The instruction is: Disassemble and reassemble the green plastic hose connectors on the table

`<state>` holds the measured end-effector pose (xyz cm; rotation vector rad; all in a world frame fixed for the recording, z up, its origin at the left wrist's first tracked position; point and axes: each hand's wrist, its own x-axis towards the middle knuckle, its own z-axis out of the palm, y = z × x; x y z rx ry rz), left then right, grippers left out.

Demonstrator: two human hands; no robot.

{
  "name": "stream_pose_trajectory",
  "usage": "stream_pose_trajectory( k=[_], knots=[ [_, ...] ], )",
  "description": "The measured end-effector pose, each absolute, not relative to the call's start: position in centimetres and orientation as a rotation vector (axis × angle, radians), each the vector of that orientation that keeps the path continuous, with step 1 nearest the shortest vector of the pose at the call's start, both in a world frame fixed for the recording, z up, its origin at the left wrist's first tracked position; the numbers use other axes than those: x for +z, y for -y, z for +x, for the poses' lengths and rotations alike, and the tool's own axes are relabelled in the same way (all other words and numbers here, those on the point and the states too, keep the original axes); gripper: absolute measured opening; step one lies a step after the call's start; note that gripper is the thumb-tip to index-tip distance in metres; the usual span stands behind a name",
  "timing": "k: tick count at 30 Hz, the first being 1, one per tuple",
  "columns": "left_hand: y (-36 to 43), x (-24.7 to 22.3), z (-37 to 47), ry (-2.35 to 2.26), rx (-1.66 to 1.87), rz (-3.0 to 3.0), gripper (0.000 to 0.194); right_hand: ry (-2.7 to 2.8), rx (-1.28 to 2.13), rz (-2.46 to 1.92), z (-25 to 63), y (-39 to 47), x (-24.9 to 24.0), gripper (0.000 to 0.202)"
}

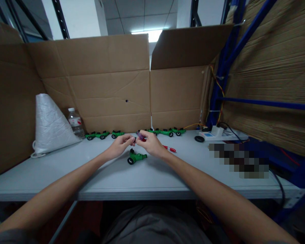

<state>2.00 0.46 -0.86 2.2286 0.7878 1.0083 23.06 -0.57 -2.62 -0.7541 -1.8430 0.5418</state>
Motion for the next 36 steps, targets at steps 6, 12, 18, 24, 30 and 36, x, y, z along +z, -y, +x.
stream_pose_trajectory(
  k=[6,12,18,24,30,36],
  knots=[
    [-1.7,-1.3,1.4,-0.799,1.031,2.168,0.051,1.864,0.353,-0.848,23.6,0.6,-2.3,0.018],
    [-1.8,-1.9,1.0,-0.933,0.970,2.423,0.036,2.103,0.040,-1.213,24.4,-0.3,-4.0,0.017],
    [-2.2,-2.1,0.9,-0.961,0.890,2.466,0.035,2.234,-0.002,-1.377,24.5,-1.0,-5.4,0.026],
    [-2.5,-2.4,1.0,-0.984,0.837,2.469,0.040,2.264,-0.019,-1.463,24.7,-0.8,-4.9,0.022],
    [-0.9,-1.2,0.7,-0.945,0.735,2.579,0.045,2.257,-0.016,-1.573,24.4,0.1,-3.7,0.029],
    [0.2,-0.4,0.2,-1.049,0.580,2.784,0.051,2.066,-0.016,-1.498,24.0,0.6,-2.8,0.033]
  ],
)
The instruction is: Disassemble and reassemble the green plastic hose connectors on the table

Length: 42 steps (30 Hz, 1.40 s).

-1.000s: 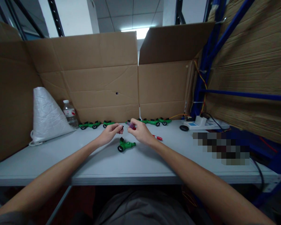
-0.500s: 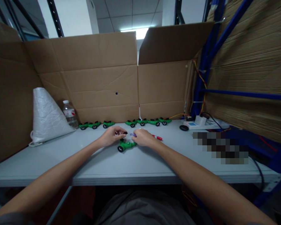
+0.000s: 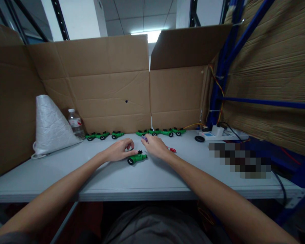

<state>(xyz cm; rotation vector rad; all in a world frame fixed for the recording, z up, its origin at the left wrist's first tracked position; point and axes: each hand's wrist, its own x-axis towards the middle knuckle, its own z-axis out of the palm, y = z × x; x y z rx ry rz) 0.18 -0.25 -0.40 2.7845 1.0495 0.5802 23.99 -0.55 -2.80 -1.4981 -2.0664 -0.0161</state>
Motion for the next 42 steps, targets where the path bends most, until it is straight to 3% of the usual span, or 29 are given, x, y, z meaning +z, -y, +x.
stream_pose_trajectory(
  k=[14,21,33,42],
  knots=[
    [-2.1,-0.7,-0.9,-1.068,0.617,2.724,0.023,1.798,-0.035,-1.121,24.2,1.4,-1.6,0.042],
    [-1.0,0.4,-0.4,-0.735,0.728,2.619,0.032,1.687,-0.085,-0.986,24.2,1.4,-1.2,0.046],
    [1.0,-1.4,2.1,-0.745,0.616,2.446,0.040,1.440,0.508,-0.665,23.2,2.2,-0.8,0.043],
    [0.7,-1.9,2.2,-0.763,0.668,2.450,0.042,1.619,0.440,-0.707,22.2,4.5,-1.1,0.039]
  ],
)
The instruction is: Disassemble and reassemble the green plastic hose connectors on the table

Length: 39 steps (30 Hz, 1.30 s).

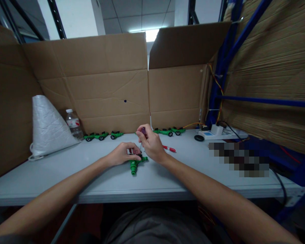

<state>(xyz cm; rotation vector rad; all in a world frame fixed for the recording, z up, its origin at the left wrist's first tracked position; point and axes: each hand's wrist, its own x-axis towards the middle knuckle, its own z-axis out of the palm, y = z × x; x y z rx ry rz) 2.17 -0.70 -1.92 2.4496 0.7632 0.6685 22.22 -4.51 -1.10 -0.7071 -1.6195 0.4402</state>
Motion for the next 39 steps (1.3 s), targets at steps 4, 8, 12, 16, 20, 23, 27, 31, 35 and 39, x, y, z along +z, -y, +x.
stream_pose_trajectory(
  k=[4,8,12,16,20,23,27,31,35,39],
  knots=[
    [0.6,-2.3,2.3,-0.735,0.678,2.446,0.042,1.702,0.425,-0.731,22.2,4.2,-1.4,0.037],
    [0.5,-2.4,2.2,-0.732,0.675,2.457,0.040,1.758,0.399,-0.747,22.3,4.1,-1.5,0.031],
    [0.7,-2.3,2.2,-0.745,0.667,2.460,0.038,1.750,0.430,-0.745,22.1,4.0,-1.5,0.033],
    [0.7,-2.4,2.3,-0.754,0.678,2.451,0.036,1.667,0.679,-0.692,21.6,3.4,-1.4,0.049],
    [0.5,-2.7,2.2,-0.735,0.682,2.417,0.036,1.601,0.982,-0.606,21.5,3.3,-0.8,0.056],
    [0.5,-2.7,2.2,-0.706,0.690,2.389,0.037,1.640,1.096,-0.544,21.9,3.8,-0.3,0.055],
    [0.5,-2.6,2.2,-0.635,0.655,2.364,0.039,1.721,1.135,-0.543,22.0,4.1,-0.2,0.056],
    [0.4,-2.7,2.2,-0.690,0.662,2.381,0.042,1.645,0.924,-0.579,21.5,3.9,-0.8,0.049],
    [0.0,-3.1,2.2,-0.743,0.675,2.371,0.045,1.551,0.771,-0.636,21.0,3.8,-1.4,0.044],
    [0.1,-3.1,2.3,-0.696,0.668,2.343,0.046,1.589,0.874,-0.639,21.1,3.7,-1.3,0.051]
  ],
)
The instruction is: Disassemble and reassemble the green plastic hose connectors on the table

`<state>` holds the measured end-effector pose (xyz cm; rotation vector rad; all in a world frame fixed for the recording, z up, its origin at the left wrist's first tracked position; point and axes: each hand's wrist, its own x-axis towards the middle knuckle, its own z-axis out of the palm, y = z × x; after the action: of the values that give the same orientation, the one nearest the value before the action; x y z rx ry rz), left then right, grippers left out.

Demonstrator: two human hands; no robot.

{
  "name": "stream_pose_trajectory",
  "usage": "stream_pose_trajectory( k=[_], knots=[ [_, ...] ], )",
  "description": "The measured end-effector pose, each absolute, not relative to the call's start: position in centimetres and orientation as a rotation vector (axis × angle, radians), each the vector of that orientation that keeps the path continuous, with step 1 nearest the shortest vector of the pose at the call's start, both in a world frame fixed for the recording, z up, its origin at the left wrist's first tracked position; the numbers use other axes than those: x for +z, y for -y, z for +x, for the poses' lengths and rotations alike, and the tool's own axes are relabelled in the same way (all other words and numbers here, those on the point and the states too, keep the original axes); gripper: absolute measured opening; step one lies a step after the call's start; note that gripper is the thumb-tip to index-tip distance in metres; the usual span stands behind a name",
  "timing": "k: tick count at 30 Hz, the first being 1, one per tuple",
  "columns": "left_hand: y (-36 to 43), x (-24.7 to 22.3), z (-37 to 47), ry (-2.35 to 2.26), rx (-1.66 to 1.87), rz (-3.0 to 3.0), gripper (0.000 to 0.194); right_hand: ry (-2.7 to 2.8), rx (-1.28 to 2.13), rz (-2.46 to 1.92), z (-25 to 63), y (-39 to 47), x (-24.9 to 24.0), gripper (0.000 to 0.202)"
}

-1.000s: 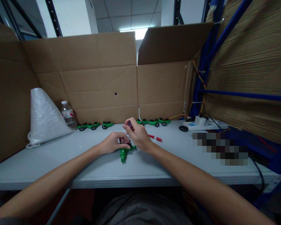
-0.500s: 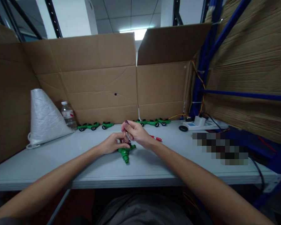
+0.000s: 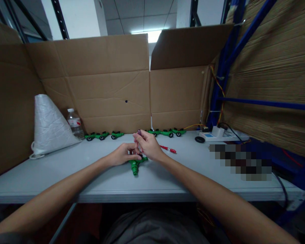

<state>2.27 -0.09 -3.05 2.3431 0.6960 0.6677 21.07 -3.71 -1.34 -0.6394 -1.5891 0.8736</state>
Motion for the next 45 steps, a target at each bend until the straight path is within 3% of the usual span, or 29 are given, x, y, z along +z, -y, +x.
stream_pose_trajectory(
  k=[6,14,28,36,45],
  knots=[
    [1.0,-2.1,2.4,-0.631,0.631,2.280,0.043,1.753,1.102,-0.548,21.7,3.5,-1.0,0.057],
    [0.5,-2.6,2.2,-0.713,0.651,2.306,0.046,1.528,0.736,-0.662,20.8,3.4,-2.1,0.045],
    [0.8,-1.6,2.0,-0.621,0.634,2.282,0.044,1.769,1.104,-0.547,21.7,2.9,-1.1,0.062],
    [0.0,-2.6,1.8,-0.708,0.661,2.280,0.048,1.545,0.810,-0.610,20.1,3.3,-2.5,0.049],
    [1.1,-1.5,2.2,-0.527,0.625,2.235,0.039,1.848,1.100,-0.454,21.5,2.9,-1.8,0.056]
  ],
)
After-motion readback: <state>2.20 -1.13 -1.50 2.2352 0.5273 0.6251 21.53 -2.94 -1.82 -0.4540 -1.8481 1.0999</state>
